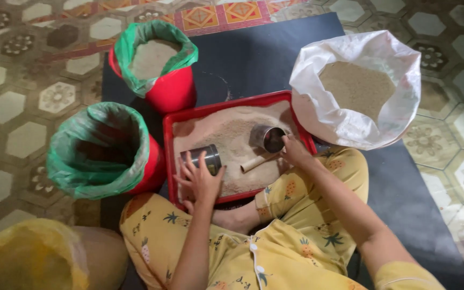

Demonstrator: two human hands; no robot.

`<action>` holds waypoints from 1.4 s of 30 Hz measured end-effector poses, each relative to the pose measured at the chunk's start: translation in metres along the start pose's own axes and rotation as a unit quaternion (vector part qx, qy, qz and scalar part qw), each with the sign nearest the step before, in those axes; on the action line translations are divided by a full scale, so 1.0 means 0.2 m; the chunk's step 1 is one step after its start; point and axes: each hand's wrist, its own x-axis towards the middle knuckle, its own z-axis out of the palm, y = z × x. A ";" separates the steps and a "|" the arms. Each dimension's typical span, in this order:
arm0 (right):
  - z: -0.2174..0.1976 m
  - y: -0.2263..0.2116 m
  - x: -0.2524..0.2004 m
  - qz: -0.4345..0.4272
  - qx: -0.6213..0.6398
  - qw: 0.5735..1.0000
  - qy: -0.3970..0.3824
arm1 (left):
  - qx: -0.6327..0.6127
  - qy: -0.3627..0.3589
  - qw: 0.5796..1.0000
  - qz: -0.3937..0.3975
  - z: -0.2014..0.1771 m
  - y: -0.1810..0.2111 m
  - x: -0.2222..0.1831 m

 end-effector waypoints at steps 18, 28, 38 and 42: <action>0.04 -0.05 0.03 -0.022 0.143 0.985 0.090 | 0.010 0.046 0.998 -0.032 0.14 0.04 0.03; 0.05 -0.02 0.03 -0.023 0.147 0.987 0.066 | 0.002 0.030 0.999 -0.039 0.14 0.03 0.04; -0.07 -0.08 0.00 -0.052 0.133 0.988 0.066 | 0.009 0.033 0.999 -0.033 0.11 0.05 0.03; -0.16 -0.15 -0.02 -0.063 0.106 0.989 0.079 | 0.006 0.040 0.999 -0.033 0.14 0.04 0.04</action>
